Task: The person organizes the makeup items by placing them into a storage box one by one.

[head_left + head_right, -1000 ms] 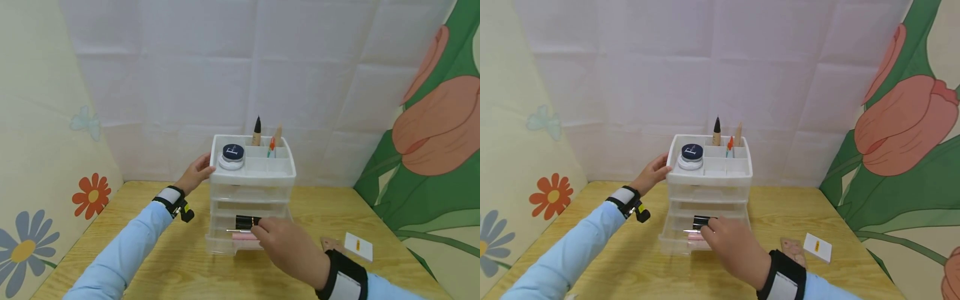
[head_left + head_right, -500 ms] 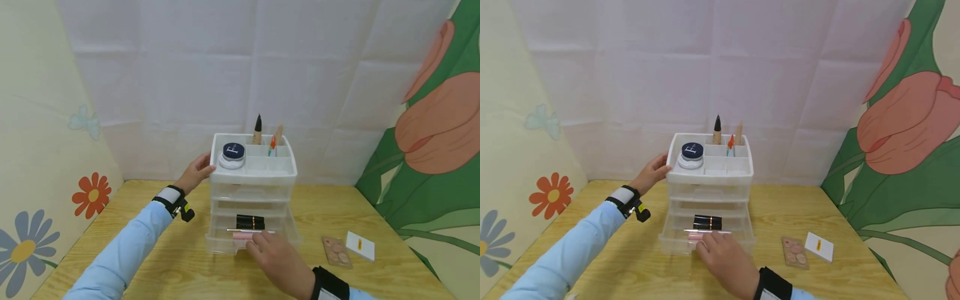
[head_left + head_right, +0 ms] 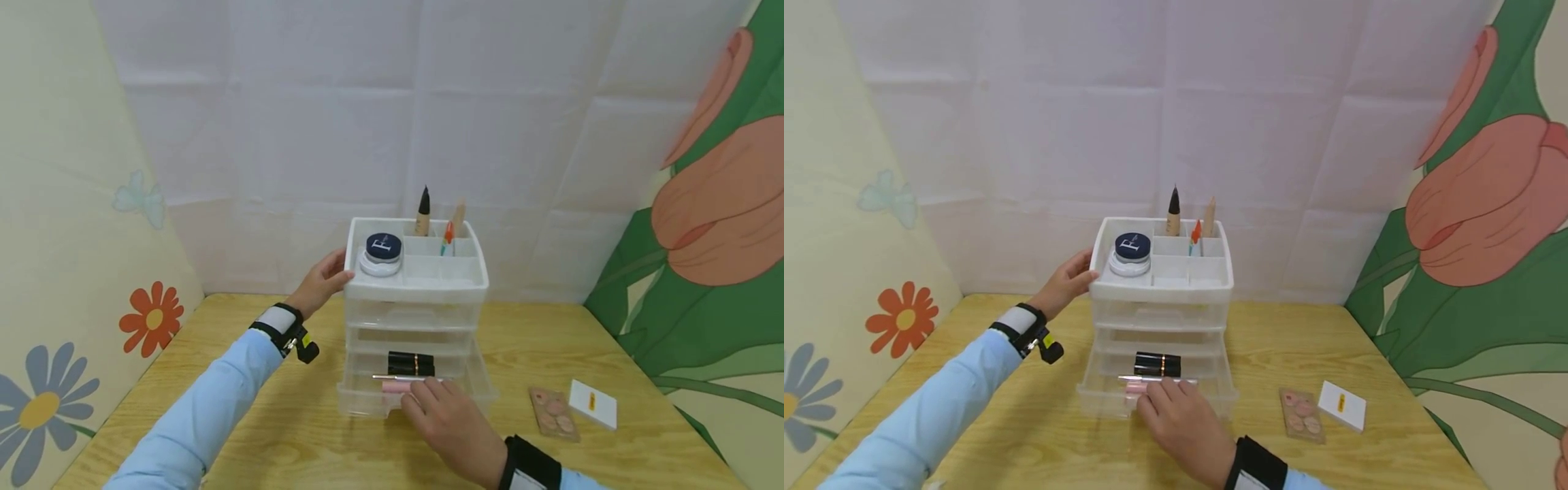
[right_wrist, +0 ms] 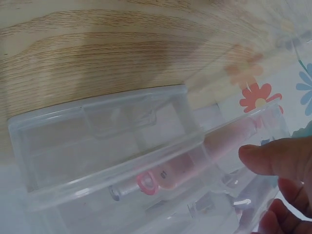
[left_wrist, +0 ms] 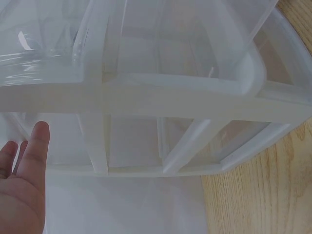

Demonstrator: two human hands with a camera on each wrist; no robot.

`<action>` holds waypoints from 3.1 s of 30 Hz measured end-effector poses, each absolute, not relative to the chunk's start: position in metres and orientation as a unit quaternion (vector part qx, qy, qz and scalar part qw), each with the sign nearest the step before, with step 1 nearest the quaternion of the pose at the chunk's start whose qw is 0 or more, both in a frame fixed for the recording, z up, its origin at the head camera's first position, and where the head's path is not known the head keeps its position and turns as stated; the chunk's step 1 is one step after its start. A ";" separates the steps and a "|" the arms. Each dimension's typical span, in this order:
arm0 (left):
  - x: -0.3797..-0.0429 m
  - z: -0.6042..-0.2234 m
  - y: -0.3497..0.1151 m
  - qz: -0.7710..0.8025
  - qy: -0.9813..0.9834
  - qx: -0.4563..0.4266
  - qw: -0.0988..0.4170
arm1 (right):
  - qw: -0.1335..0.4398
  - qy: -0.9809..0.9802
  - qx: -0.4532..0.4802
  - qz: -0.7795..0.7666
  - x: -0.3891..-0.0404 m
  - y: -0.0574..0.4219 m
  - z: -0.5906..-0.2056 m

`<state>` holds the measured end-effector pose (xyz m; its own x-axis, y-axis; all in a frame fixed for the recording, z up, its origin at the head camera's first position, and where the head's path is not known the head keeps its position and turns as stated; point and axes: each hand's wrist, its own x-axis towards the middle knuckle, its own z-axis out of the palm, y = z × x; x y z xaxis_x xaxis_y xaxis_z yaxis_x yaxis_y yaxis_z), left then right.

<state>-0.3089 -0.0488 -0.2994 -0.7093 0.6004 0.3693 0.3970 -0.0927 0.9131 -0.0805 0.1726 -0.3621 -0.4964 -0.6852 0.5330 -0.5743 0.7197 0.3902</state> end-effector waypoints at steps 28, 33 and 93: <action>-0.307 -0.301 -0.048 0.643 0.673 0.360 0.070 | 0.354 -0.866 0.341 -0.092 -0.122 0.187 -0.361; -0.309 -0.302 -0.047 0.643 0.669 0.366 0.068 | 0.375 -0.857 0.341 -0.094 -0.136 0.188 -0.362; -0.306 -0.303 -0.045 0.637 0.673 0.370 0.069 | 0.434 -0.827 0.318 -0.162 -0.174 0.197 -0.396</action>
